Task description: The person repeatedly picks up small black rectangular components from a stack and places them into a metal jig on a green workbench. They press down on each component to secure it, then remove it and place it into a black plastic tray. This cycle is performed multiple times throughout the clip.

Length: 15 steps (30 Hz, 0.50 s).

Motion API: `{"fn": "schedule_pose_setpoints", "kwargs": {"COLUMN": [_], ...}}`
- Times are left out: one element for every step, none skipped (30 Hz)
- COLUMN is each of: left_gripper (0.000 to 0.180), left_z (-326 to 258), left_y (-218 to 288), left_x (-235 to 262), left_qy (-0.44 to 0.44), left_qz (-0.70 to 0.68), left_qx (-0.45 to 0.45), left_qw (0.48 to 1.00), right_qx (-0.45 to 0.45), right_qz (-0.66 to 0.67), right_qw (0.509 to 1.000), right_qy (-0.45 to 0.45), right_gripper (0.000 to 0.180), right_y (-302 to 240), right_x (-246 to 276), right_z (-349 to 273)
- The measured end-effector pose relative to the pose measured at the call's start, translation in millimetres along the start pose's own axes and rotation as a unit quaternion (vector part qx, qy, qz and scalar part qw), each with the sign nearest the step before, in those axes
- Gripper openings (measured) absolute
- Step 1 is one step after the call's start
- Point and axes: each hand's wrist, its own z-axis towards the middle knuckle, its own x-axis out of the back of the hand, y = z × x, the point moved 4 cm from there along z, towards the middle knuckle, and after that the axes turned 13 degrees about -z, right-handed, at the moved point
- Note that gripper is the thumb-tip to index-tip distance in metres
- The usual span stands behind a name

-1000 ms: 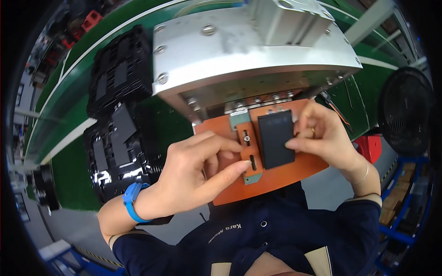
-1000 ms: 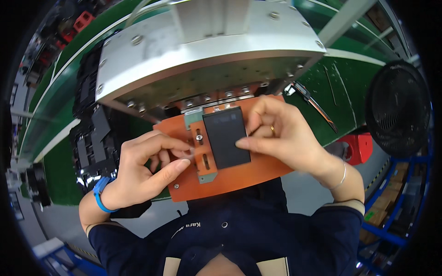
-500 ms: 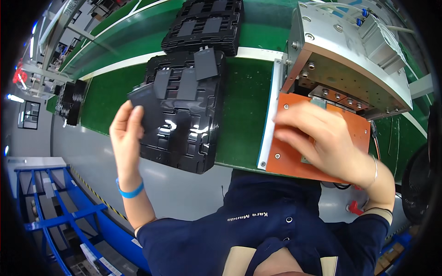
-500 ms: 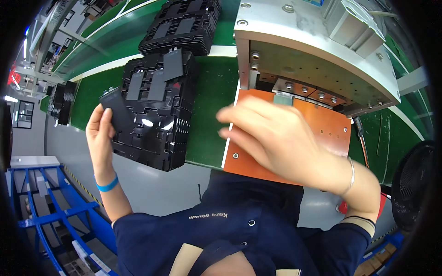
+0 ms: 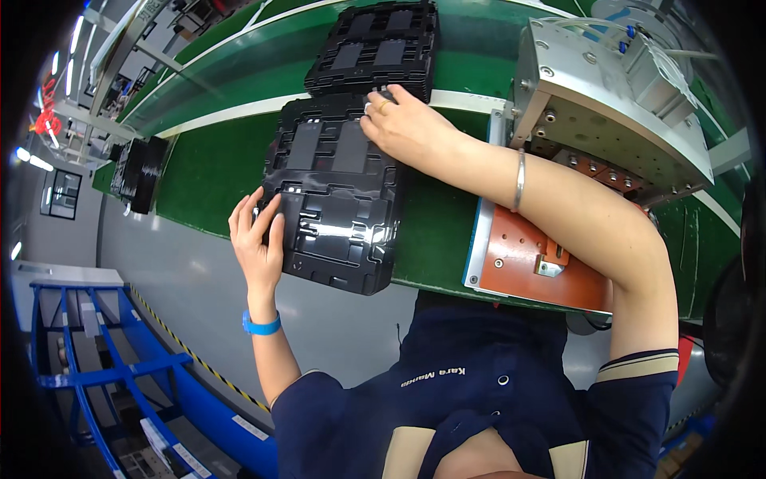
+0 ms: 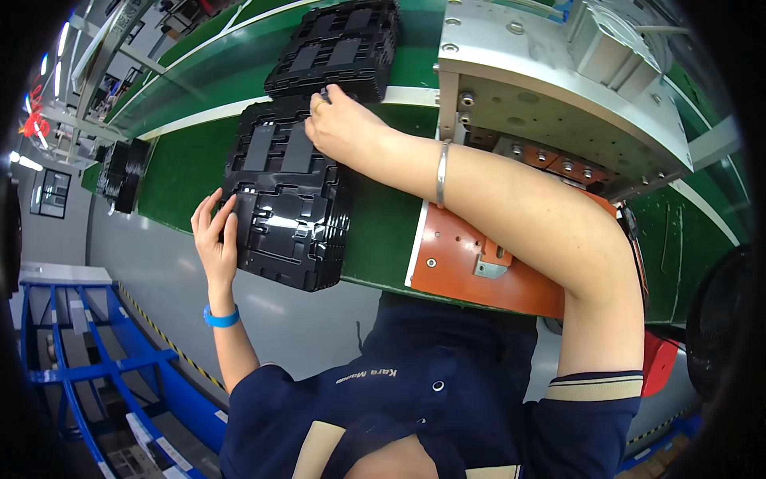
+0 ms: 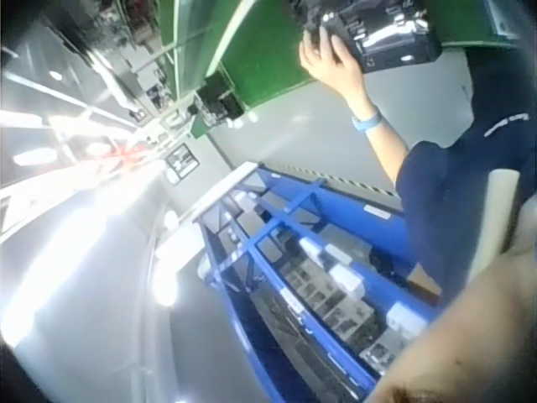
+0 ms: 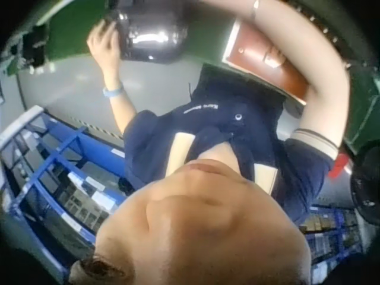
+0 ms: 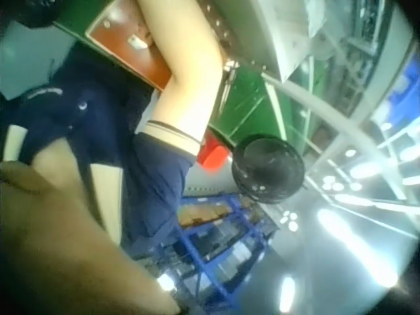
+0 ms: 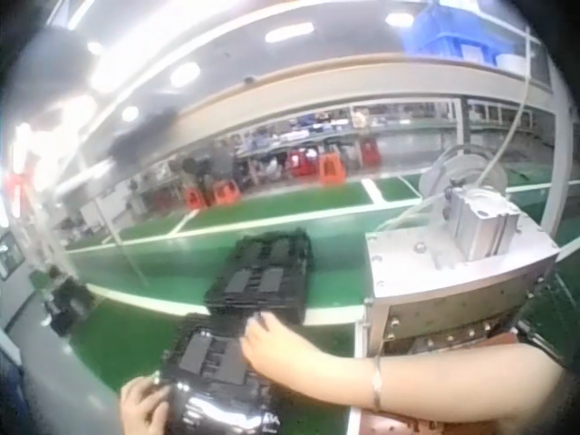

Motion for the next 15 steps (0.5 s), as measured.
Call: {"fn": "schedule_pose_setpoints", "kwargs": {"left_gripper": [0.027, 0.028, 0.029, 0.029, 0.03, 0.03, 0.03, 0.03, 0.03, 0.03, 0.03, 0.031, 0.032, 0.033, 0.034], "left_z": [-3, -5, -8, -6, -6, -7, -6, -6, -6, -5, -5, -6, -4, -2, 1], "left_y": [0, -3, -5, -5, -4, -3, -1, -2, -3, -4, -4, -6, -4, -4, -3], "left_x": [1, 0, -1, -1, -1, -1, -1, -1, -1, -2, -1, 1, 1, 1, 1], "left_qy": [-0.023, -0.038, -0.053, -0.068, -0.07, -0.072, -0.074, -0.074, -0.073, -0.072, -0.071, -0.073, -0.078, -0.081, -0.085], "left_qz": [0.018, -0.001, -0.021, -0.037, -0.039, -0.041, -0.043, -0.046, -0.049, -0.052, -0.055, -0.051, -0.047, -0.046, -0.045], "left_qx": [-0.027, -0.016, -0.004, 0.002, 0.0, -0.002, -0.006, -0.005, -0.004, -0.003, -0.003, -0.001, -0.004, -0.006, -0.01], "left_qw": [0.999, 0.999, 0.998, 0.997, 0.997, 0.997, 0.996, 0.996, 0.996, 0.996, 0.996, 0.996, 0.996, 0.996, 0.995], "right_qx": [0.016, 0.016, 0.02, 0.019, 0.019, 0.02, 0.028, 0.028, 0.028, 0.033, 0.037, 0.036, 0.04, 0.046, 0.05], "right_qz": [0.0, -0.001, 0.0, 0.0, -0.001, -0.023, -0.034, -0.034, -0.033, -0.027, -0.021, -0.019, -0.005, 0.01, 0.024], "right_qw": [1.0, 1.0, 1.0, 1.0, 1.0, 0.998, 0.997, 0.996, 0.995, 0.996, 0.996, 0.994, 0.995, 0.995, 0.995], "right_qy": [-0.011, 0.011, 0.013, 0.017, 0.021, 0.053, 0.061, 0.074, 0.087, 0.081, 0.074, 0.106, 0.093, 0.089, 0.084], "right_gripper": [0.034, 0.031, 0.029, 0.028, 0.027, 0.023, 0.022, 0.021, 0.02, 0.019, 0.018, 0.018, 0.018, 0.018, 0.018], "right_y": [-1, -1, -3, -2, -1, -3, -4, -3, -2, 0, 1, 0, 4, 7, 10], "right_x": [1, -1, -1, -1, -1, 0, -1, -2, -4, -2, 1, 6, 7, 13, 20], "right_z": [0, 0, 0, 1, 1, 0, 1, 2, 2, 1, 0, 1, -1, -1, -2]}}
